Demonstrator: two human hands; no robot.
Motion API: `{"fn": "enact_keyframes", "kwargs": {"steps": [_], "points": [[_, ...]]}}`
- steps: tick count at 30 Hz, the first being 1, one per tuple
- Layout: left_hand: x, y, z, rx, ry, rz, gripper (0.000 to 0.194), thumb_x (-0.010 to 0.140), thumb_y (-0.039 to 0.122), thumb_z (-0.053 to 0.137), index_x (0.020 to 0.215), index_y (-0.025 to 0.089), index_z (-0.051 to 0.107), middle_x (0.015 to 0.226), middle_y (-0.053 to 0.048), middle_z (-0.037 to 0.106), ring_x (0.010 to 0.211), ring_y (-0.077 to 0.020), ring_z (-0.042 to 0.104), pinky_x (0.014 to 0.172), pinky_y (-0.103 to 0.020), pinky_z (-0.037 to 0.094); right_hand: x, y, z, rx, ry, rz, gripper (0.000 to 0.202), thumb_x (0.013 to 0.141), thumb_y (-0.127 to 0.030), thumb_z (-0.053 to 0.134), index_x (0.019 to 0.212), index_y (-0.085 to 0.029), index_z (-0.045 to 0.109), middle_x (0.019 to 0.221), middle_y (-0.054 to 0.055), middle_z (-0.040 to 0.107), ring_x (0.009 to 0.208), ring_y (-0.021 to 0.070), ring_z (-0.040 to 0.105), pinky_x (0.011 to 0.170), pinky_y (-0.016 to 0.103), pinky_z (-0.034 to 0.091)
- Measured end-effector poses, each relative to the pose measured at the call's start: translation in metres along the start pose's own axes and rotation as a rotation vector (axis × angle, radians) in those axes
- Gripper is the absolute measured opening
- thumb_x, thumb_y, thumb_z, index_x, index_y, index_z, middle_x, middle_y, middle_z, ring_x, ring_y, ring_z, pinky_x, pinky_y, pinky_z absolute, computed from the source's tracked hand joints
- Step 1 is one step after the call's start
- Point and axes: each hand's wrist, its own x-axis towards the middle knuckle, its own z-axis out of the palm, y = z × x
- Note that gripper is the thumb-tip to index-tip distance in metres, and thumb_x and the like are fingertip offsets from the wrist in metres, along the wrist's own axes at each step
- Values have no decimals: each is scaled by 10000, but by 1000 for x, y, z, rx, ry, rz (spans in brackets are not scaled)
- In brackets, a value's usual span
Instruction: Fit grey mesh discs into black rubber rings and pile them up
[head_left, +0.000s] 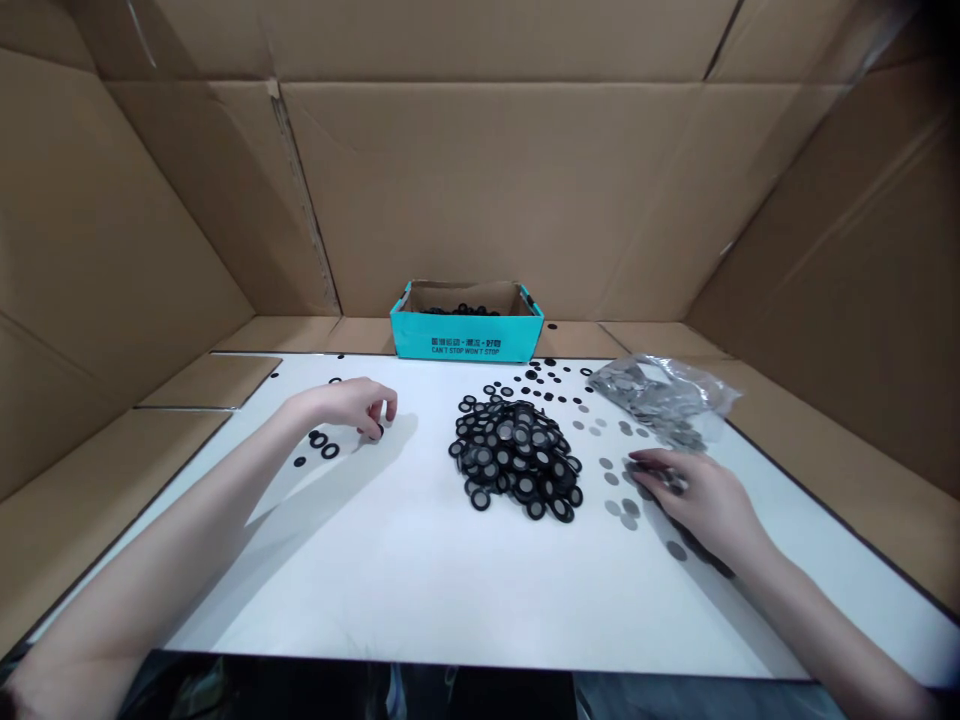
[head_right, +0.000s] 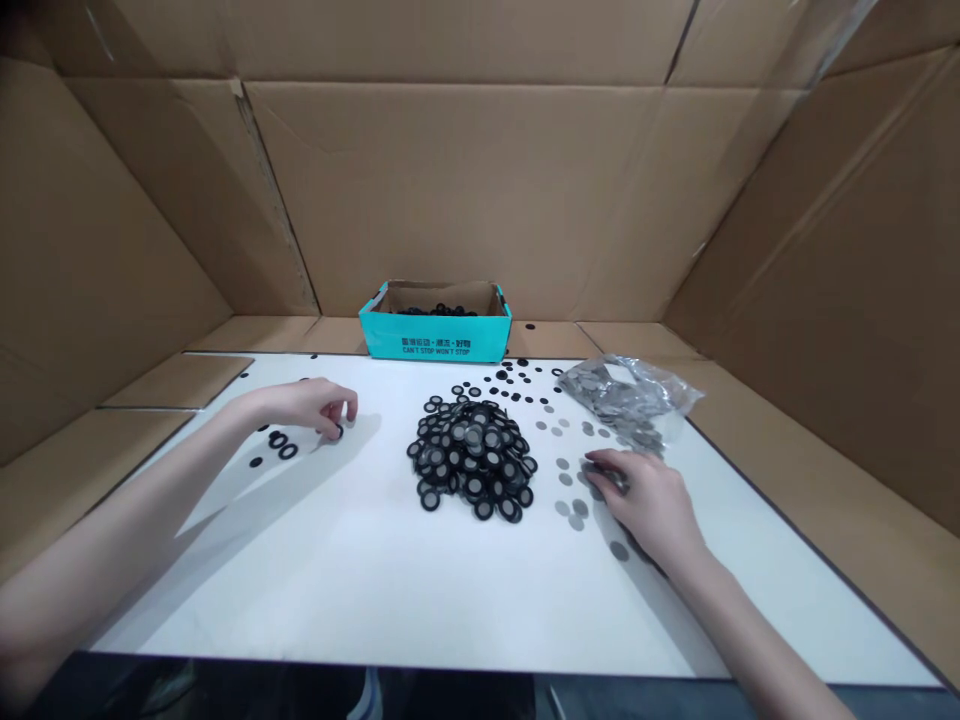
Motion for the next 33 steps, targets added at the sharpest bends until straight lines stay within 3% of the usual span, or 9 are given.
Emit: {"fn": "enact_keyframes", "kwargs": {"steps": [8,13,16,18,21,24,28,33], "points": [[2,-1,-1,-32,49,63,259,698,256,655,951,200,665,768,-5,702,689,-165,629,581,-231,400,2,-4,-7,147,-3,70,229,709,-432,645,820,-251,730,801,92,773,795,339,718,756,483,538],[-5,16,-10,-115,175,144,147,722,260,675,817,151,694,728,-31,712,689,-158,645,612,-232,435,0,-13,-20,292,23,84,239,757,-468,690,813,-240,739,831,111,761,800,319,706,710,447,546],[-13,39,-22,-210,255,216,205,784,303,652,889,133,700,776,-45,724,704,-147,664,629,-229,479,3,-40,-30,402,57,57,286,807,-506,694,935,-252,722,920,104,742,823,268,689,713,396,549],[-18,57,-30,-291,305,273,229,815,320,638,922,125,692,794,-50,726,710,-135,674,634,-223,511,8,-69,-34,580,48,4,292,776,-478,751,958,-253,716,888,82,713,808,233,666,706,368,549],[-26,85,-37,-566,409,500,214,790,256,701,938,102,707,789,-66,734,695,-134,692,661,-245,566,16,-120,-38,836,55,-111,301,700,-434,829,914,-252,720,838,46,685,784,194,639,698,347,538],[-37,106,-37,-693,460,659,219,777,190,736,981,117,709,803,-51,738,710,-126,700,660,-231,589,21,-165,-40,953,-3,-191,286,708,-400,835,934,-286,699,783,16,668,744,180,639,661,342,524],[-55,114,-33,-753,523,713,234,753,142,773,973,155,695,761,-14,717,713,-128,708,654,-215,613,22,-202,-40,1023,-2,-288,274,740,-380,821,955,-307,668,779,8,670,761,195,652,684,372,527],[-65,109,-34,-782,581,726,234,773,105,761,986,165,687,795,-10,726,722,-125,711,673,-212,631,23,-220,-34,998,88,-333,240,755,-351,814,911,-284,644,813,14,675,773,201,650,723,396,507]]}}
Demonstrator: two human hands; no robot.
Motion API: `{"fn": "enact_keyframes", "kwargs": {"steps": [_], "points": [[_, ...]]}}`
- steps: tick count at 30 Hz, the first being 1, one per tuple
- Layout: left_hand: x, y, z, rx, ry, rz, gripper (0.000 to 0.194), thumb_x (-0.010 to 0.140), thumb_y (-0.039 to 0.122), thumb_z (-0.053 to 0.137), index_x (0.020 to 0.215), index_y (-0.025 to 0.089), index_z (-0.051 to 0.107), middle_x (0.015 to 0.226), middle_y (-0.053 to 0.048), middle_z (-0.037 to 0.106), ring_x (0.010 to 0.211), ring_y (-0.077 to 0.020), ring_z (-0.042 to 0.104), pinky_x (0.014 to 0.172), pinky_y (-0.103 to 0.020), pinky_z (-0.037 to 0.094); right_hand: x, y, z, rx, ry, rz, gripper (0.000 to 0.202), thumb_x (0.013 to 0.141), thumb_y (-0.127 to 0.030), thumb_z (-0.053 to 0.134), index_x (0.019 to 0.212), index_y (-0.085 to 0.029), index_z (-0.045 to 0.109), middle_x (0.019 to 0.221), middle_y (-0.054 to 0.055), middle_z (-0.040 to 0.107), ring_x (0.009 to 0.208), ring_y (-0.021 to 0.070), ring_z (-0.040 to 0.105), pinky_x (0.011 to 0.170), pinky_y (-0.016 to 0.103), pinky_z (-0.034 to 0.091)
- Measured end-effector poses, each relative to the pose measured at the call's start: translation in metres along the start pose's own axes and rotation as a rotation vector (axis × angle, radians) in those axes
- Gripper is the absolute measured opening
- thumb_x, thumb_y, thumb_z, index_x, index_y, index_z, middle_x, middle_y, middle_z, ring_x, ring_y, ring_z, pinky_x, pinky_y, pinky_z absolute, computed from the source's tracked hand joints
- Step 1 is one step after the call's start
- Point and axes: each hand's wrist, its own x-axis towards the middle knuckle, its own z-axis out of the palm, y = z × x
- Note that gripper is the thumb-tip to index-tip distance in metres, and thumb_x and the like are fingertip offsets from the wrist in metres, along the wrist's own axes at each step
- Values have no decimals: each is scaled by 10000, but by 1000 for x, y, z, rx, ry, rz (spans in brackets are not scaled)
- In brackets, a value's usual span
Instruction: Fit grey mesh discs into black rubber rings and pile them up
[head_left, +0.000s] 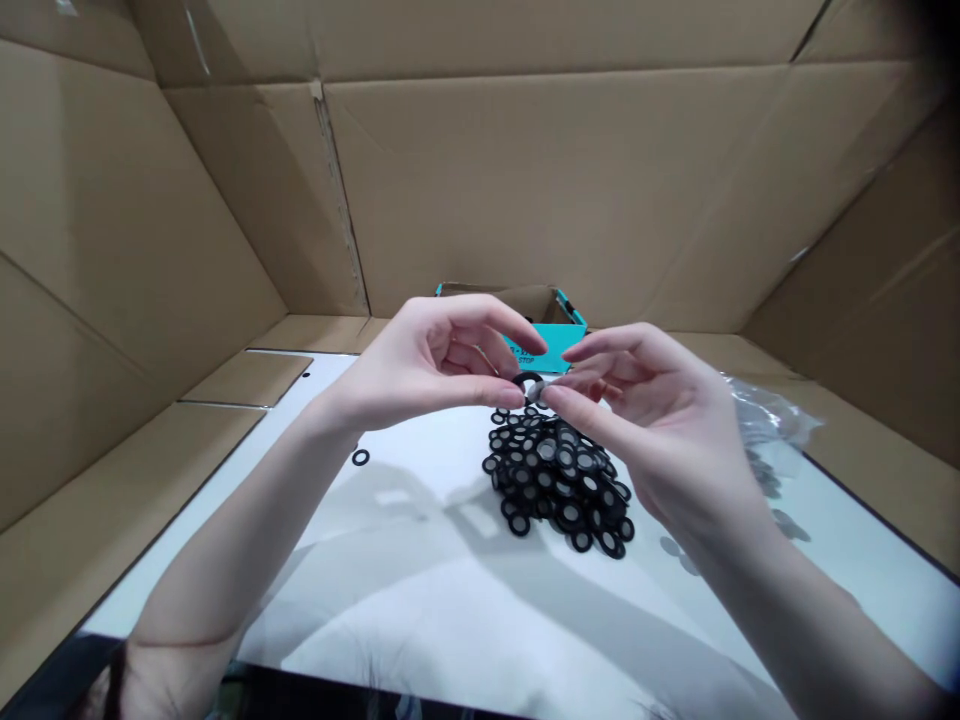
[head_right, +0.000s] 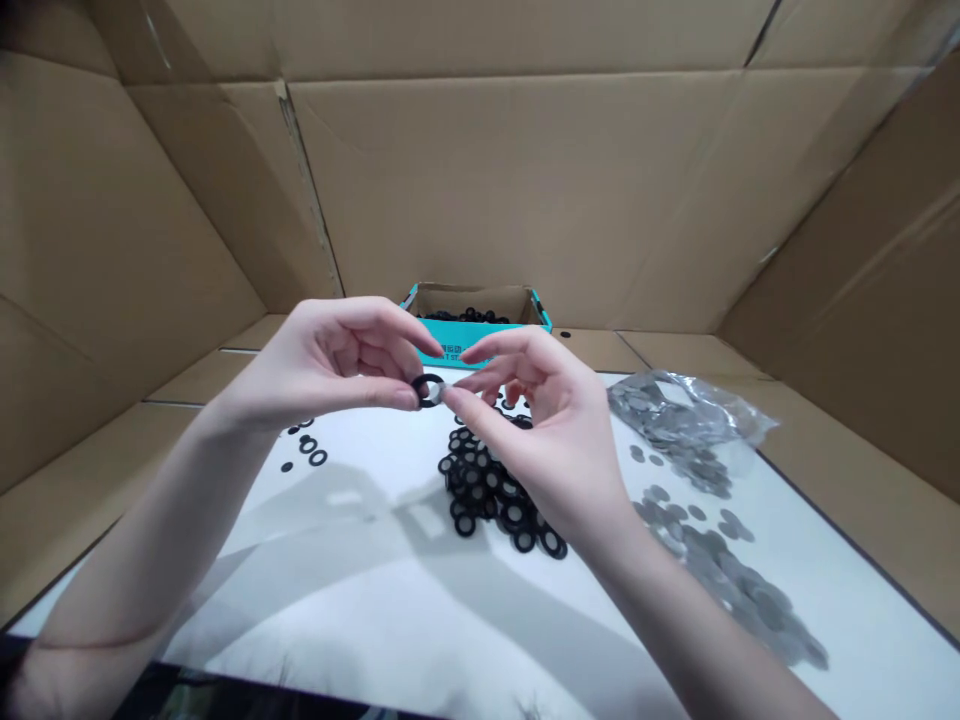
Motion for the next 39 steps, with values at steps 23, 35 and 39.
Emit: {"fn": "enact_keyframes", "kwargs": {"steps": [23,35,39], "points": [[2,-8,5,44,265,83,97,790,151,769,881,161,735,813,-6,765,764,-150,745,725,-252,639,14,12,18,-285,37,-359,77,871,-190,654,930,-238,642,908,13,719,786,159,619,661,329,440],[1,-10,8,408,226,318,137,860,106,689,938,201,748,898,-20,741,829,-136,688,785,-268,591,11,16,16,-347,51,-410,119,861,-128,652,815,-234,622,788,-8,695,722,147,603,636,319,437],[3,-12,11,357,217,289,158,868,93,671,979,189,729,930,-27,745,820,-136,685,771,-271,585,9,16,17,-204,39,-301,159,846,-133,667,941,-247,608,839,-11,704,758,150,652,656,325,462]]}}
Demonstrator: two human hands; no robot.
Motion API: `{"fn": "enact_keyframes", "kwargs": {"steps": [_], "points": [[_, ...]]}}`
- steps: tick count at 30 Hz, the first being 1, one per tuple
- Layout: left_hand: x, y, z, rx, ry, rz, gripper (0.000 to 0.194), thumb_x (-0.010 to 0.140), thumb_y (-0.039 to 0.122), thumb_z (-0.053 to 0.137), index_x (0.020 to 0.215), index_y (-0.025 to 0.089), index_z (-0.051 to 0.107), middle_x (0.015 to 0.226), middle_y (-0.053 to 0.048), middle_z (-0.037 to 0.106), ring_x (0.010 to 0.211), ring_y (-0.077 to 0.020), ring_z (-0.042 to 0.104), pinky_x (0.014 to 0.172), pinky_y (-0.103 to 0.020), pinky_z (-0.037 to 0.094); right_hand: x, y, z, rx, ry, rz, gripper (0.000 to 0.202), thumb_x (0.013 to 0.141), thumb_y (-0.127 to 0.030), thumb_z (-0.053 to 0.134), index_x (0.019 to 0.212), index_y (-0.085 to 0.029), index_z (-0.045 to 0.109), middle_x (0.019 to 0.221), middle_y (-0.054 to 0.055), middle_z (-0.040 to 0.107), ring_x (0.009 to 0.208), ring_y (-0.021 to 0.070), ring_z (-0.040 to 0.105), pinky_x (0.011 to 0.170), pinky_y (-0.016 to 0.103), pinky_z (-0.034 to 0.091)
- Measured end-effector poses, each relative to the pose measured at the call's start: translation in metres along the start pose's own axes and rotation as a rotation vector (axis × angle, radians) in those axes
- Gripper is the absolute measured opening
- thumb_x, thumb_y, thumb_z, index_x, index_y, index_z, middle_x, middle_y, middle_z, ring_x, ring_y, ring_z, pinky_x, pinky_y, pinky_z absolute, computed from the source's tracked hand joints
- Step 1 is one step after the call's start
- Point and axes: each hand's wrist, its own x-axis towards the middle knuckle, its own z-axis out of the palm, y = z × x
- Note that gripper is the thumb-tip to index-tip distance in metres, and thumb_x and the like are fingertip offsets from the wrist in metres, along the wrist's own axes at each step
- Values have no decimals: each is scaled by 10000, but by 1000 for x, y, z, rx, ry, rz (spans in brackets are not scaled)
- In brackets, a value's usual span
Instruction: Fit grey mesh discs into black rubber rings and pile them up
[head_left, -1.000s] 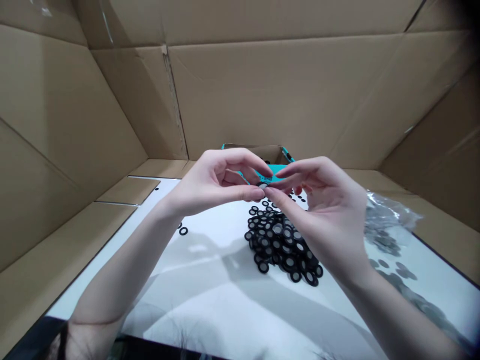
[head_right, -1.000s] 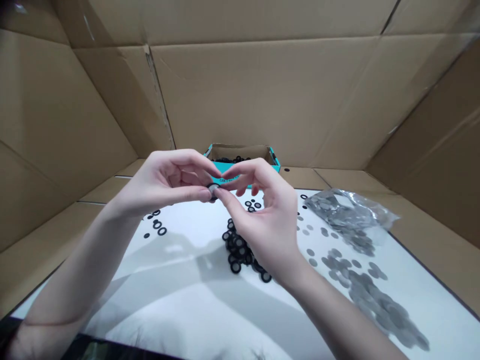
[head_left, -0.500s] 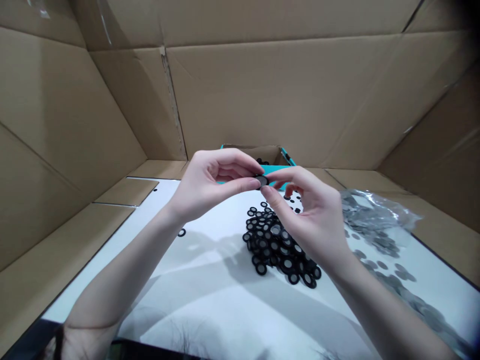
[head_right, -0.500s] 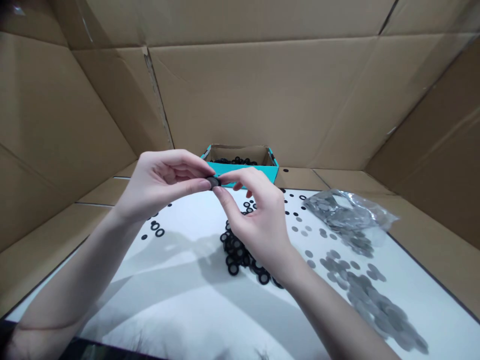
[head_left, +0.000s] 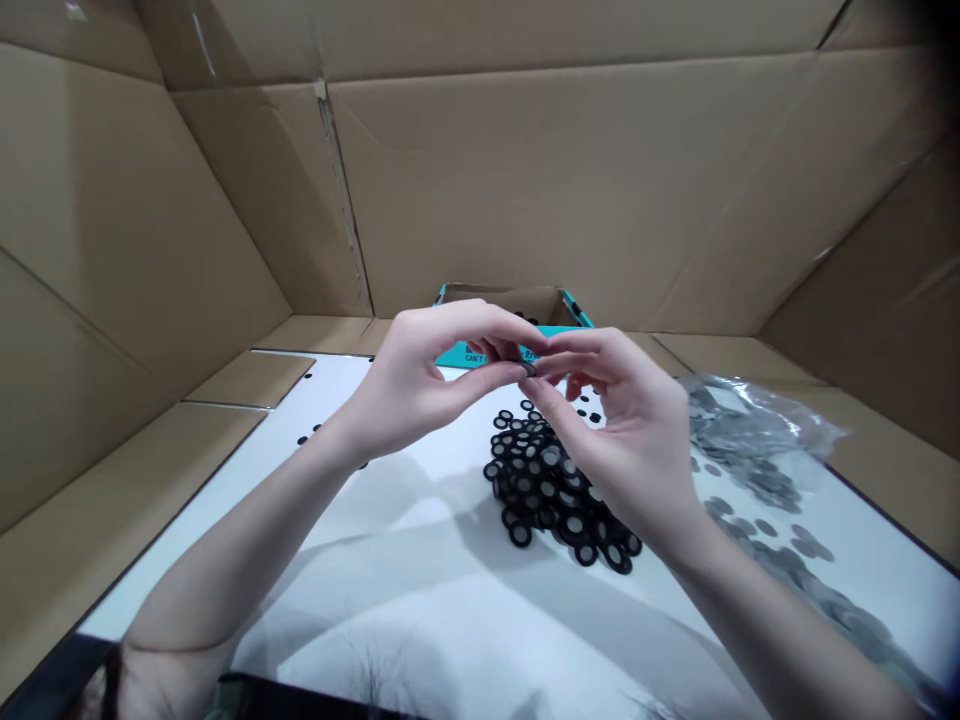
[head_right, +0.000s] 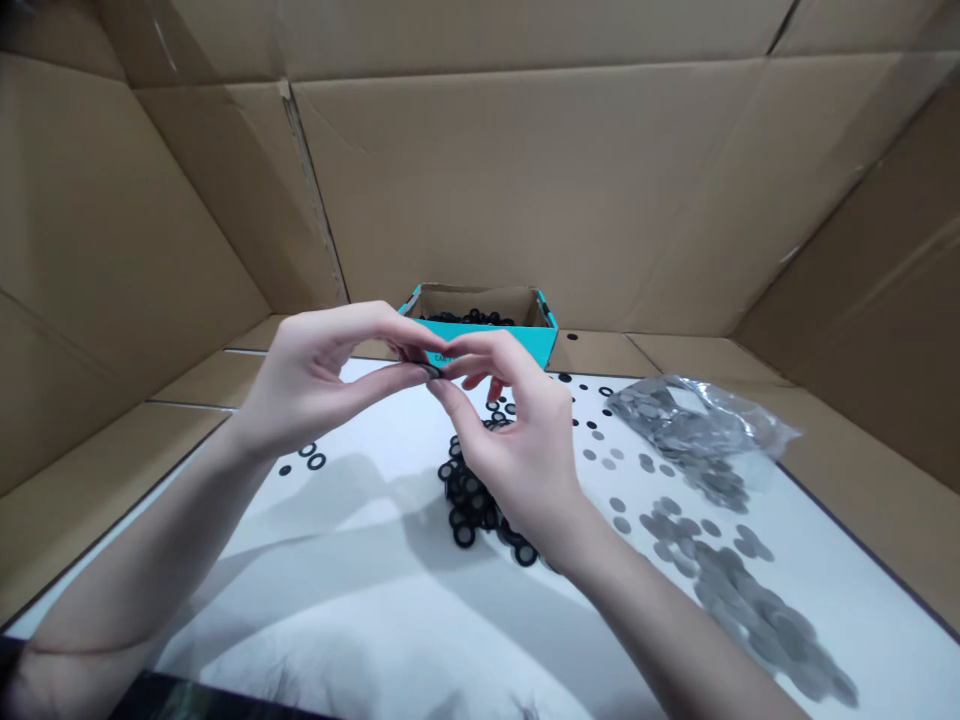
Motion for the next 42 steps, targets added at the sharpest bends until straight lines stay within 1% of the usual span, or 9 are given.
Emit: {"fn": "enact_keyframes", "kwargs": {"steps": [7,14,20,22,26,29,34,38,42], "points": [[-1,-5,5,-97,-3,-66,131,874,123,682,997,165,693,916,-20,725,799,-107,669,764,-231,575,2,1,-1,201,14,127,284,792,-156,708,836,-255,446,736,-41,622,722,159,648,639,330,448],[1,-10,-4,-166,-234,-147,164,844,143,699,1004,154,667,966,-54,708,813,-122,656,778,-256,568,7,1,-11,223,-92,168,324,763,-156,708,827,-262,408,642,-67,605,622,131,590,553,298,388],[3,-7,-11,-176,-370,-214,147,832,156,689,977,164,664,922,-53,709,793,-131,667,730,-253,562,6,2,-9,195,-152,150,344,746,-149,695,803,-267,377,615,-76,598,598,133,568,537,304,372],[3,-8,-10,-160,-350,-233,155,834,165,688,986,164,657,917,-49,704,792,-128,666,728,-246,560,4,3,-6,166,-129,140,337,749,-149,692,800,-264,379,620,-75,594,604,132,565,551,306,380],[2,-12,-1,-160,-189,-269,229,832,167,689,1048,180,615,852,-22,671,805,-128,665,701,-222,559,1,8,-1,113,-50,132,311,781,-167,677,799,-260,381,654,-60,582,649,143,586,579,310,402],[1,-14,4,-185,-135,-262,228,842,169,673,1052,191,586,870,-16,652,819,-125,665,687,-210,565,1,8,-1,115,-26,149,303,789,-181,689,813,-257,396,701,-45,600,693,157,632,610,323,422],[-2,-12,6,-191,-154,-247,201,869,161,643,1044,195,550,848,-6,636,806,-124,671,717,-227,584,4,7,-3,102,-12,132,320,769,-188,721,829,-253,413,735,-28,667,682,157,642,581,316,381],[-4,-11,6,-175,-167,-242,206,862,143,636,1037,197,542,949,-28,619,826,-123,658,670,-212,575,5,8,-4,130,-30,159,334,756,-163,721,816,-257,406,677,-42,659,695,170,655,571,317,365],[-2,-8,2,-123,-279,-245,161,854,115,615,981,186,545,934,-23,593,783,-102,615,630,-189,549,3,10,-1,166,-9,153,387,725,-151,732,801,-264,370,638,-65,599,649,160,617,574,319,371]]}}
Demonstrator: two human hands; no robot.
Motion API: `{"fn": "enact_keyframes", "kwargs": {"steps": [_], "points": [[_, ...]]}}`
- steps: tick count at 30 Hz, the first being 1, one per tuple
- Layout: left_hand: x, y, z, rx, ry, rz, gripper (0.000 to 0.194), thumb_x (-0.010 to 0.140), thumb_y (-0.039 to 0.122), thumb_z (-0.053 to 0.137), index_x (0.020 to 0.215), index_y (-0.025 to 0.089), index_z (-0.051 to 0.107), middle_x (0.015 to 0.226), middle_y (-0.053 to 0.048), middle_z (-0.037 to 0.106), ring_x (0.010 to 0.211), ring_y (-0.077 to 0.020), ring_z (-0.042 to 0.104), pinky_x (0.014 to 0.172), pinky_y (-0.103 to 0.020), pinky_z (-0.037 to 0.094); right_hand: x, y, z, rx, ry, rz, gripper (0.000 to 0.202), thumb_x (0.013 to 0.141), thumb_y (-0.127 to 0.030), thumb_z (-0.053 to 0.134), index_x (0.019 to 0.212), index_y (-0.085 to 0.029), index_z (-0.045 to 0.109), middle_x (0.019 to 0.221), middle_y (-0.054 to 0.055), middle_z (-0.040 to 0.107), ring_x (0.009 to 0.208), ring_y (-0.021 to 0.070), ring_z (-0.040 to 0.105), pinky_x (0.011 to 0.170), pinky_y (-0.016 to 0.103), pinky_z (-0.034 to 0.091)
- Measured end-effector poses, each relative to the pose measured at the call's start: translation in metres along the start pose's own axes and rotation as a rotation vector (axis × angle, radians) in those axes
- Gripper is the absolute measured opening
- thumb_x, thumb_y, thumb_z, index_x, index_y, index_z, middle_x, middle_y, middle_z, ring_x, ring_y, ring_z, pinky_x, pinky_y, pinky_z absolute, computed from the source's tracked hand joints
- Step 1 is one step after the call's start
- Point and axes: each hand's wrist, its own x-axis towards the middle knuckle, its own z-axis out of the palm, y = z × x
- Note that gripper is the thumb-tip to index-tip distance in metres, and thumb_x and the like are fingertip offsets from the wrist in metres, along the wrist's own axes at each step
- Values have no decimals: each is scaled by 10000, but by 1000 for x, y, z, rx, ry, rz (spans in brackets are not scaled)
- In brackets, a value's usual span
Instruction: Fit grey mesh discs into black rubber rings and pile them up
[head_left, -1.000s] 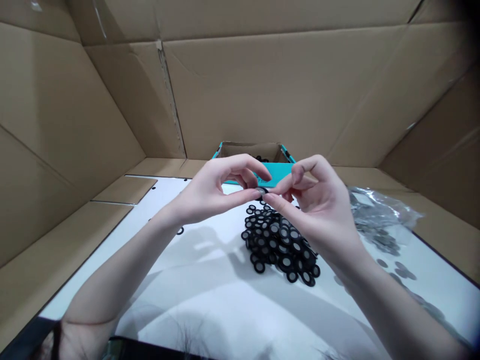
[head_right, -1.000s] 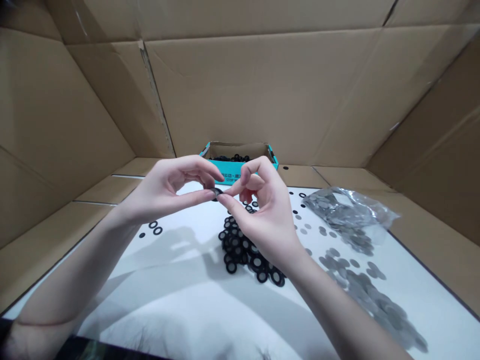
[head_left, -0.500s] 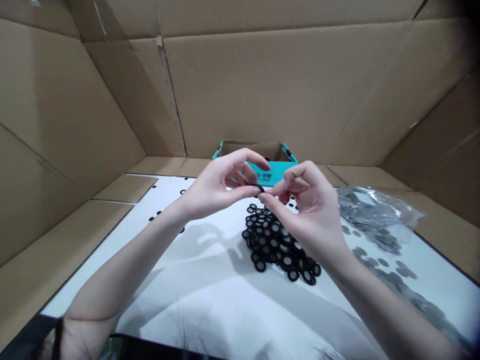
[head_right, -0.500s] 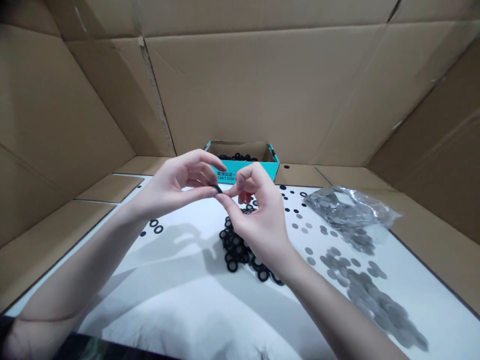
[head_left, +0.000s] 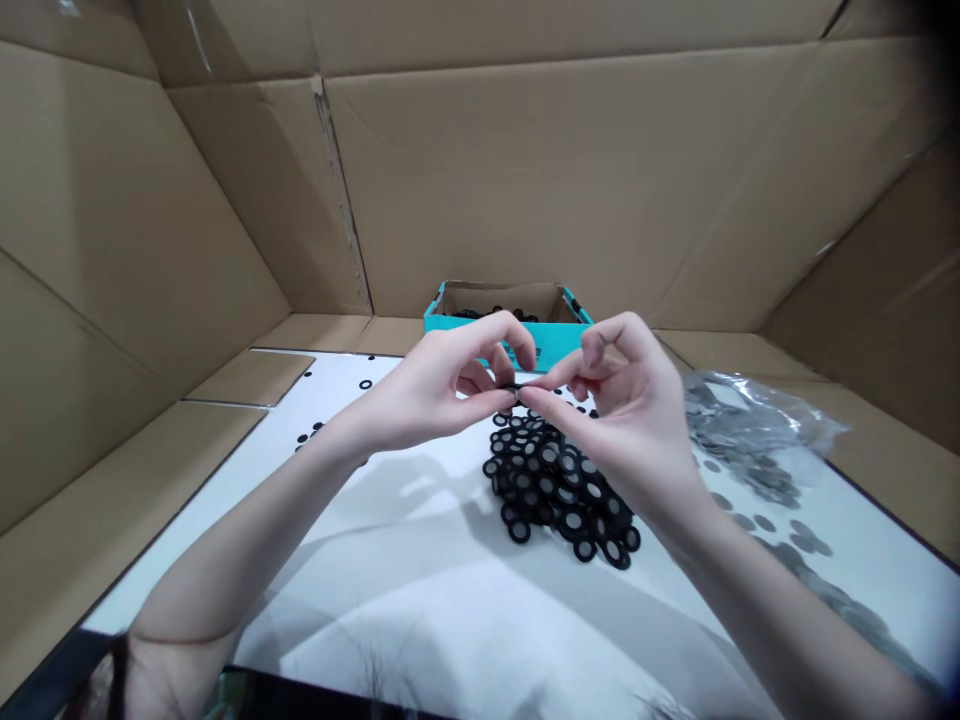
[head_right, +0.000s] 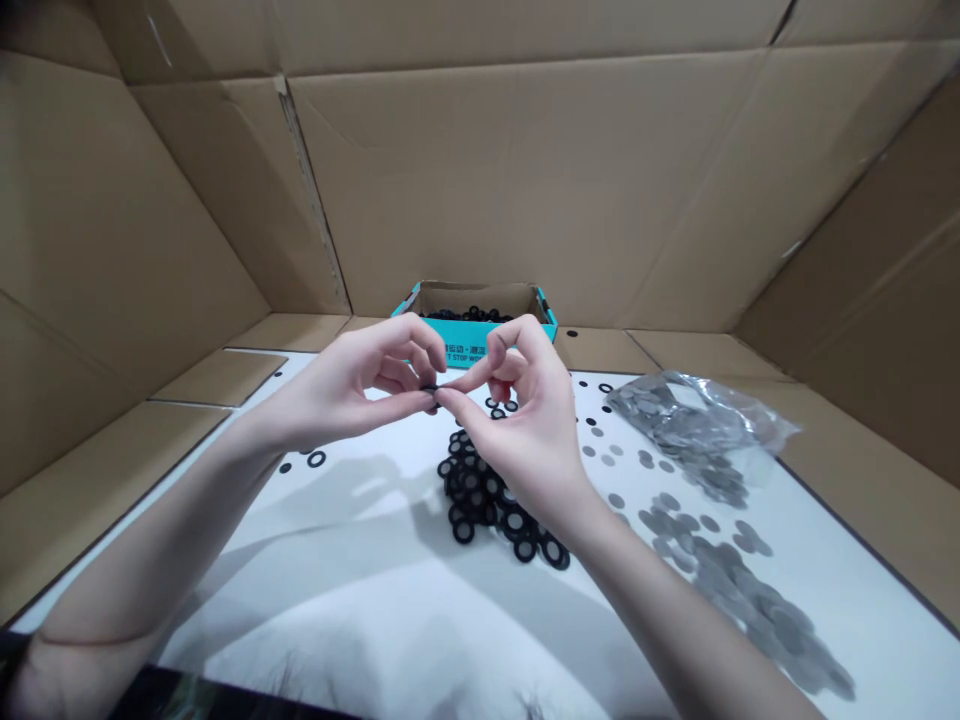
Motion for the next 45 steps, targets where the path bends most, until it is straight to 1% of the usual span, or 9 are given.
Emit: {"fn": "enact_keyframes", "kwargs": {"steps": [4,9,17,21,25,31,35,42,45], "points": [[0,4,-4,91,-56,-43,147,848,107,602,960,189,553,858,-1,614,722,-90,602,641,-198,538,-3,5,3,-6,-23,14,375,743,-168,711,803,-265,353,638,-69,591,670,162,618,587,317,384],[1,1,-4,41,44,-50,176,833,130,640,976,183,551,774,11,618,733,-111,626,688,-228,539,-1,9,3,-49,-56,35,330,741,-205,712,801,-251,391,663,-56,611,679,155,631,614,308,399],[1,1,2,17,123,-6,134,861,140,615,971,183,551,832,-10,640,773,-121,651,707,-235,542,1,5,-1,-57,-52,48,300,757,-223,721,818,-249,429,712,-35,649,686,153,616,632,316,422],[0,0,1,50,60,7,110,852,135,603,930,188,546,814,1,611,721,-106,609,666,-219,534,0,6,0,-11,-56,21,337,750,-212,716,793,-258,384,633,-69,560,664,150,584,626,312,415],[-3,3,-3,141,-3,-41,102,863,123,587,932,193,560,817,0,609,731,-109,595,683,-232,537,-2,9,3,-22,-48,-11,347,751,-174,698,785,-258,362,649,-71,549,671,150,590,638,315,414],[-4,3,-5,158,-32,-56,226,847,82,602,1029,205,549,794,18,632,747,-113,623,698,-236,526,0,5,0,-168,-147,-19,278,757,-169,699,860,-248,453,723,-48,648,735,178,680,644,308,422],[-4,5,-4,160,-34,-34,218,853,81,594,1031,201,552,816,9,642,753,-117,628,684,-237,512,2,1,-4,-219,-155,-16,254,755,-145,691,870,-243,488,721,-42,684,687,170,667,627,304,412],[-3,5,2,100,17,13,159,879,101,551,990,200,494,965,-22,598,785,-101,612,611,-188,496,4,2,-7,-55,-208,16,244,792,-166,657,870,-248,441,677,-63,558,669,142,569,617,303,366],[-3,5,2,131,-24,1,177,870,66,545,970,198,480,952,-3,579,768,-84,600,623,-180,496,3,2,-6,2,-214,17,283,788,-157,651,849,-252,391,680,-69,522,675,132,552,625,296,358]]}}
